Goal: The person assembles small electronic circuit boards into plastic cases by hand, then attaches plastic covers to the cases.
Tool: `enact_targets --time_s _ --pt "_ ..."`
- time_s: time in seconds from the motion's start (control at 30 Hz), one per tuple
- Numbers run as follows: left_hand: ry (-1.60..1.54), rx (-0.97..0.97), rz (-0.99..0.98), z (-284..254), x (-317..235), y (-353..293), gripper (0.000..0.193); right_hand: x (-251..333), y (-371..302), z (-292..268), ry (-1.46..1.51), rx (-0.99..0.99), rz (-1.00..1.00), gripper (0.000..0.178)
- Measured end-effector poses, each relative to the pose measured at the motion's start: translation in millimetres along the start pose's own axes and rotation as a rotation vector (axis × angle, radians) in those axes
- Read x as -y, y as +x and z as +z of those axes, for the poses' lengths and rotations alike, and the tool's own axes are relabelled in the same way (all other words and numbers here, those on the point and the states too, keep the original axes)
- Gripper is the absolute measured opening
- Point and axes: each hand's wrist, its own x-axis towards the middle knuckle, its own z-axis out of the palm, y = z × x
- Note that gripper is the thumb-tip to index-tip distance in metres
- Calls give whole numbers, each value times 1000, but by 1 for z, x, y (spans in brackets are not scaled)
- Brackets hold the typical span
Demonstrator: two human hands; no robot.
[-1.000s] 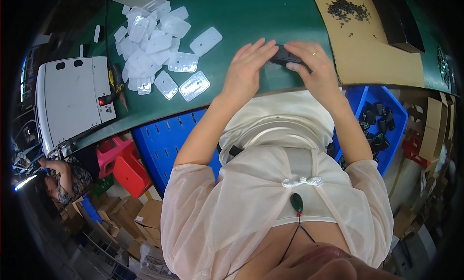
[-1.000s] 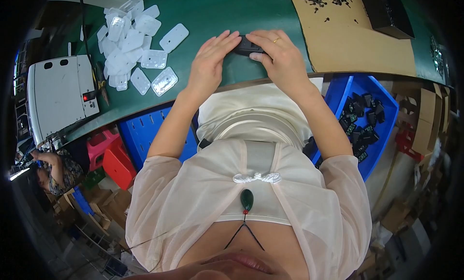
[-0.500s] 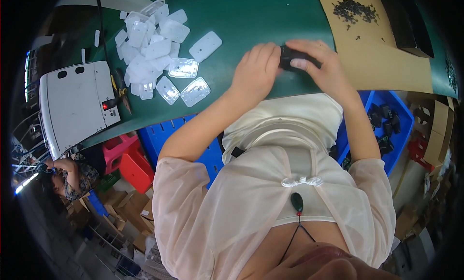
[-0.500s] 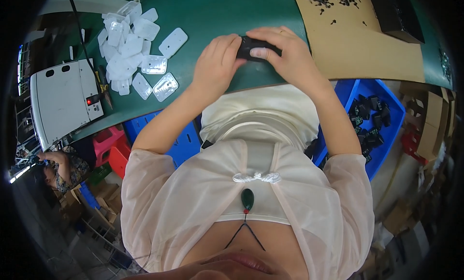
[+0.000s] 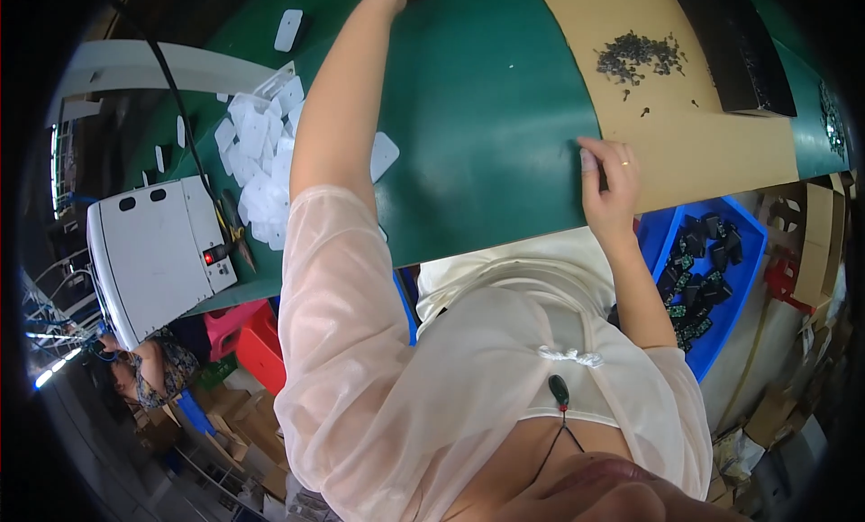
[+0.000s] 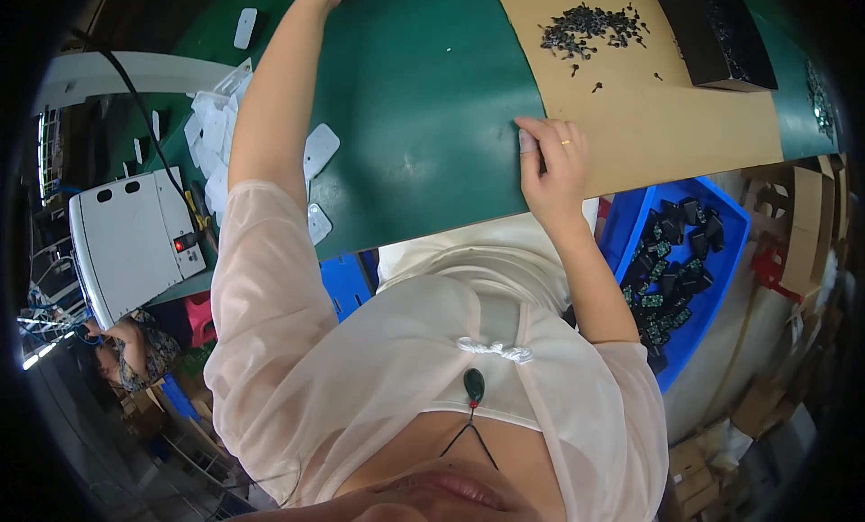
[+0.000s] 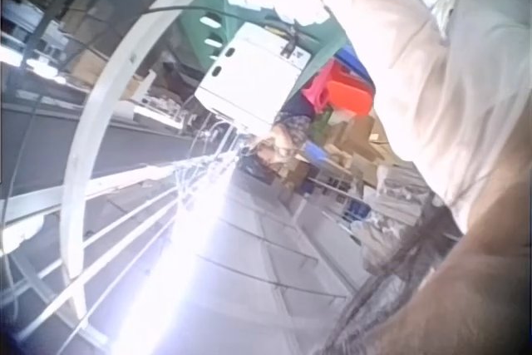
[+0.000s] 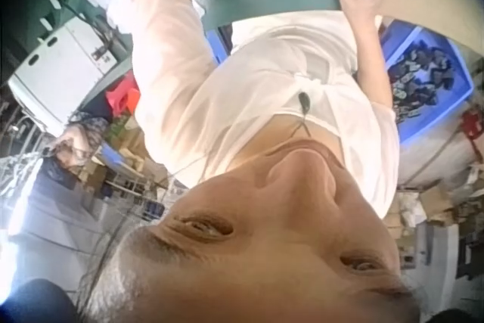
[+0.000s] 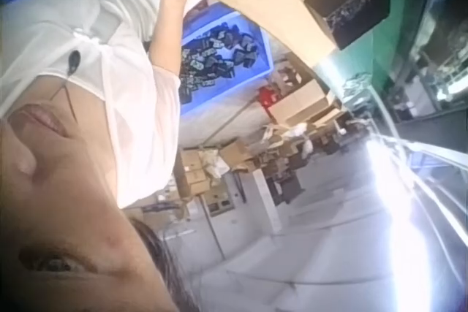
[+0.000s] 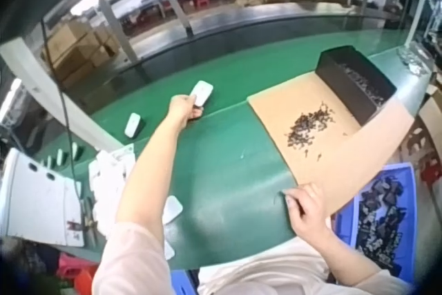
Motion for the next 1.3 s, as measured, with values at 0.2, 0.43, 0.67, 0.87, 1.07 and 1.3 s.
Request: enact_targets --time_s 0.2,0.43,0.67,0.87,1.07,1.3 --pt "58 24 -196 -15 -11 6 26 -1 -2 -1 50 -33 63 11" --pt "996 -138 485 -45 -65 -166 26 1 -2 -1 68 -27 49 10" --pt "1290 -95 511 -59 -17 -315 35 -11 -4 5 309 -83 229 9" --pt "1165 -179 538 -56 16 -336 38 -45 29 -19 375 -251 365 20" --pt "1043 -281 657 -53 16 -323 26 -64 53 -25 -259 -100 271 23" --pt "-15 -71 258 11 -5 -330 21 -64 57 -16 -397 -41 135 16"
